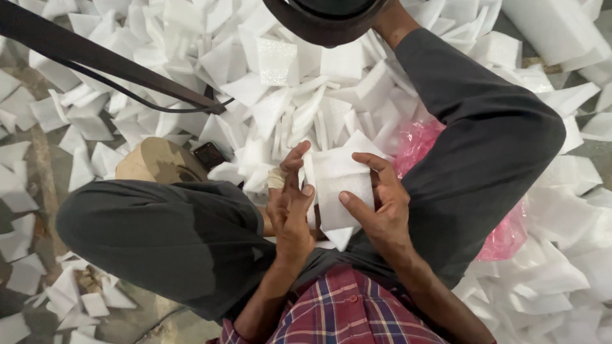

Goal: The person sits on the floor and repeatedly picks up white foam pieces, inspects them, and places them back into the pile. The person handles the foam pieces one at a time, turning them over and examining them before returning them to the surrounding pile.

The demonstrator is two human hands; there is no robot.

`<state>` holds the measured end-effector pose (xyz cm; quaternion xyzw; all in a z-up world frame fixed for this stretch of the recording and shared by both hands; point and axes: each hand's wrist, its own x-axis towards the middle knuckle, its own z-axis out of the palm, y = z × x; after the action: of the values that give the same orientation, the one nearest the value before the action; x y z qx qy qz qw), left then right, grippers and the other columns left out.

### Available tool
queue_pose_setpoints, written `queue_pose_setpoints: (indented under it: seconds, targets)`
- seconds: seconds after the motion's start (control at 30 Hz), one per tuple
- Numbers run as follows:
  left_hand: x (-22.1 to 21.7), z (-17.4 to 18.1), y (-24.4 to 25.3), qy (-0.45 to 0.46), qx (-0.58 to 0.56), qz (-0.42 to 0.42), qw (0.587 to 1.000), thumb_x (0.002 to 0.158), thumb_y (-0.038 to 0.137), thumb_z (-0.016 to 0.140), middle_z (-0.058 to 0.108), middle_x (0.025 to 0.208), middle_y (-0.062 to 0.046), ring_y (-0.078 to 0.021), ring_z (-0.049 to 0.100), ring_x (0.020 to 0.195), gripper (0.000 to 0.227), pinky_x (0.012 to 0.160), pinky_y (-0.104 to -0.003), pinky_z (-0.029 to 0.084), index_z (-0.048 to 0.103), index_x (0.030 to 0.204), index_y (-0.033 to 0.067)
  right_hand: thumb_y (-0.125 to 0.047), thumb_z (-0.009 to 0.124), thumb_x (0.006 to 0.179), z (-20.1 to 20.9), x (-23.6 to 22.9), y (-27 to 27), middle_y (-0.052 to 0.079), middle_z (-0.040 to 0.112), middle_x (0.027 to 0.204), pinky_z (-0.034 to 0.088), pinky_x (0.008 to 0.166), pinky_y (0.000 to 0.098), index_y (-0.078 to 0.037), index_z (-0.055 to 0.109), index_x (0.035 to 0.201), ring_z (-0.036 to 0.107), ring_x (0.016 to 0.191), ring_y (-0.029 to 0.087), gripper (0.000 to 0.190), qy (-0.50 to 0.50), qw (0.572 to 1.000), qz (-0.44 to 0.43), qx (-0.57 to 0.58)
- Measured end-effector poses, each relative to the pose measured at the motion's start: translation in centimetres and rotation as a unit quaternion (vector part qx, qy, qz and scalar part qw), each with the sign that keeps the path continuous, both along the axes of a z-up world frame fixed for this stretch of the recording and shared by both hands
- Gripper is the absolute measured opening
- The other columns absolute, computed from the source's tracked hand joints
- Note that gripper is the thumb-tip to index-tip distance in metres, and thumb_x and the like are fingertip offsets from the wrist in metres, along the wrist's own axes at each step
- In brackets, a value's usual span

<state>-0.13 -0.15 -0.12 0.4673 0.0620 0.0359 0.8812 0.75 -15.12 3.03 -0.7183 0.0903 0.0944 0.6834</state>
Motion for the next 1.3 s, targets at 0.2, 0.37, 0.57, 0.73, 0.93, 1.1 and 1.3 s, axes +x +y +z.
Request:
queue_pose_setpoints:
  seconds: [0.2,0.37,0.57,0.73,0.93,1.1,1.3]
  targets:
    - [-0.8,-0.2,-1.1,0.015,0.040,0.004,0.999,0.103,-0.003,0.044,0.034,0.169,-0.019,-0.0282,0.028,0.160,0.049,0.131,-0.040,0.023,0.045,0.151,-0.0026,0.001,0.073,0.088,-0.2,0.5,0.0,0.014,0.074,0.104,0.058,0.078,0.0246,0.000,0.051,0.143,0.070,0.091,0.013,0.060,-0.010,0.998,-0.051,0.018]
    - [-0.9,-0.4,-2.0,-0.009,0.007,-0.008,1.000,0.111,0.003,0.046,0.031,0.172,-0.018,-0.0265,0.023,0.164,0.043,0.135,-0.040,0.021,0.044,0.154,-0.0007,0.002,0.073,0.089,-0.2,0.6,-0.3,0.015,0.075,0.106,0.060,0.078,0.0251,0.000,0.051,0.141,0.073,0.092,0.015,0.057,-0.041,0.997,-0.063,0.000]
    - [-0.7,0.2,-2.4,0.022,-0.042,-0.003,0.999,0.112,0.006,0.046,0.032,0.171,-0.014,-0.0249,0.027,0.161,0.044,0.133,-0.040,0.025,0.040,0.155,-0.0009,0.003,0.073,0.087,0.1,0.8,-0.7,0.015,0.074,0.110,0.062,0.081,0.0267,0.000,0.052,0.139,0.074,0.096,0.016,0.056,-0.042,0.998,-0.042,-0.013]
    - [-0.6,1.1,-2.8,0.053,0.025,-0.003,0.998,0.113,0.008,0.043,0.037,0.169,-0.013,-0.0194,0.038,0.152,0.044,0.126,-0.033,0.031,0.040,0.156,-0.0020,0.003,0.073,0.087,0.1,1.0,-0.9,0.015,0.074,0.110,0.062,0.082,0.0270,0.000,0.052,0.138,0.074,0.096,0.016,0.055,-0.043,0.999,-0.031,-0.012]
    - [-0.4,2.1,-3.3,0.135,0.114,0.000,0.984,0.114,0.015,0.042,0.050,0.155,-0.017,-0.0192,0.043,0.121,0.049,0.106,-0.032,0.036,0.041,0.161,0.0041,0.001,0.072,0.088,0.3,1.0,-0.6,0.013,0.073,0.108,0.060,0.081,0.0264,0.000,0.053,0.138,0.072,0.096,0.014,0.053,-0.023,0.999,-0.027,0.002]
    - [0.1,3.0,-3.6,0.082,0.123,-0.043,0.988,0.113,0.048,0.029,0.035,0.167,-0.011,-0.0222,0.041,0.148,0.065,0.123,-0.037,0.033,0.028,0.163,0.0061,0.000,0.072,0.086,0.7,1.5,-0.7,0.012,0.073,0.102,0.060,0.077,0.0259,-0.001,0.054,0.137,0.072,0.089,0.013,0.054,-0.001,1.000,-0.031,0.002]
    - [1.7,3.4,-3.8,0.120,-0.128,-0.042,0.984,0.098,0.073,0.015,0.021,0.175,-0.004,-0.0250,0.024,0.157,0.092,0.128,-0.040,0.015,0.025,0.165,0.0102,0.004,0.071,0.087,0.6,3.0,-0.9,0.011,0.072,0.106,0.058,0.079,0.0247,0.002,0.052,0.141,0.069,0.091,0.012,0.057,-0.007,0.993,-0.082,0.083]
